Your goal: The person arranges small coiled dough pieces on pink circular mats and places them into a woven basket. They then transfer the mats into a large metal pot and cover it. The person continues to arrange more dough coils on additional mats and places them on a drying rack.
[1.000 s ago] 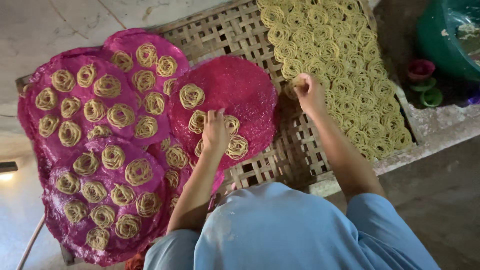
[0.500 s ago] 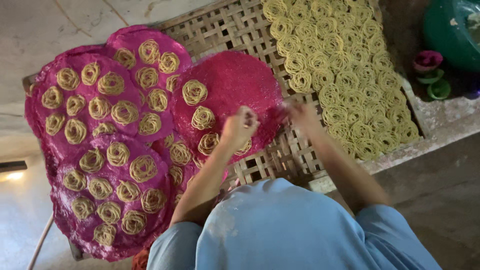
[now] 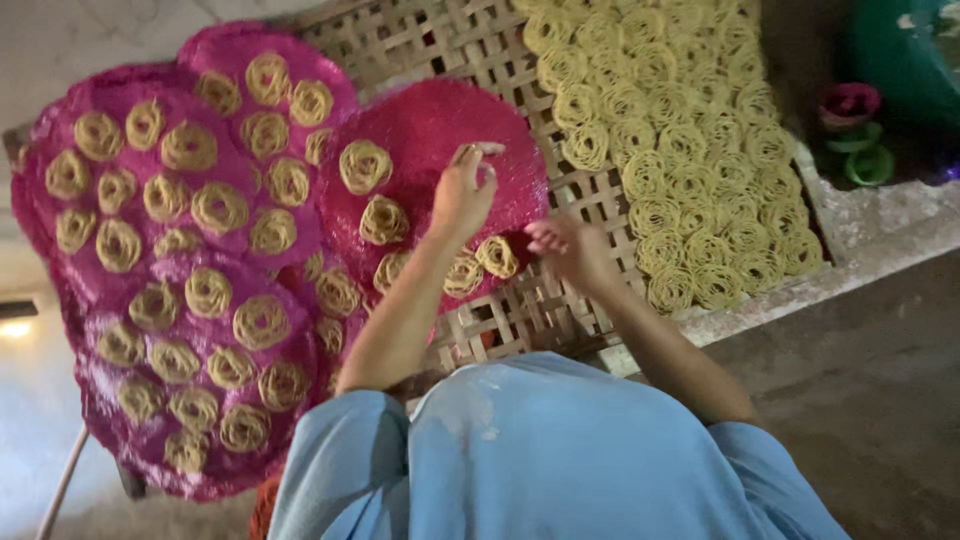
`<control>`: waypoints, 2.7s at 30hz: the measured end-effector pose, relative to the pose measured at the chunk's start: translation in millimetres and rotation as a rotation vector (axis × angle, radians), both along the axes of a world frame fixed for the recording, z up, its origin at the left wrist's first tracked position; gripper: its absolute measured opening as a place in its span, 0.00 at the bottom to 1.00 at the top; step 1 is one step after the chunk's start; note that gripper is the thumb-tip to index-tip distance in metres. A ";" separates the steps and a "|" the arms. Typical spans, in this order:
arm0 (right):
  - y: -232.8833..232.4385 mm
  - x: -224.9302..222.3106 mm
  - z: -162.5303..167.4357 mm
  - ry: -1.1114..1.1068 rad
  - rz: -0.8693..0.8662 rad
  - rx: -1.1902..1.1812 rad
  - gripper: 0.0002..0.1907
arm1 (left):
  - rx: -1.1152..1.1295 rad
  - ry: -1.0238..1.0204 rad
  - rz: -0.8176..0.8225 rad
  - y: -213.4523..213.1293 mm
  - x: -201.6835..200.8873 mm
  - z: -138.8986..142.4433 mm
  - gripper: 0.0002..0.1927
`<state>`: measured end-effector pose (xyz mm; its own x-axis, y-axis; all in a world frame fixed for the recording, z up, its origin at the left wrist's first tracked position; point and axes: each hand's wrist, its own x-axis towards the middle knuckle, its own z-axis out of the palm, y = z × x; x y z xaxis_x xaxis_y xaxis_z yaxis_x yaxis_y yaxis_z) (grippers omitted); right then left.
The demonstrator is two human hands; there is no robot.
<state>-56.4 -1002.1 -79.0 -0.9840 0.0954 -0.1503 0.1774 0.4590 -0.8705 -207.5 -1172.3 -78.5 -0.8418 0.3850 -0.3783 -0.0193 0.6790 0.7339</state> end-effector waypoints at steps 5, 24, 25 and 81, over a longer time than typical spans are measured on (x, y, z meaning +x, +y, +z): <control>-36.7 7.0 -2.4 0.422 0.433 0.517 0.13 | -0.226 0.032 -0.365 -51.7 26.8 -13.2 0.19; 7.0 -14.6 -39.6 -0.255 -0.387 -0.753 0.10 | 0.173 0.223 -0.336 -26.1 59.0 -22.0 0.17; 14.7 -14.4 -35.0 -0.370 -0.558 -0.862 0.13 | 0.246 0.200 -0.327 -12.8 53.5 -25.1 0.18; -81.3 76.2 -59.7 -0.265 -0.359 -1.348 0.18 | 0.113 0.335 -0.369 -83.9 161.5 -1.5 0.18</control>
<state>19.8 -1083.4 -138.7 -0.8662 -0.0322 -0.4987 0.3296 -0.7869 -0.5216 -45.9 -1256.2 -80.1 -0.7101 0.7023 -0.0500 0.4552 0.5121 0.7283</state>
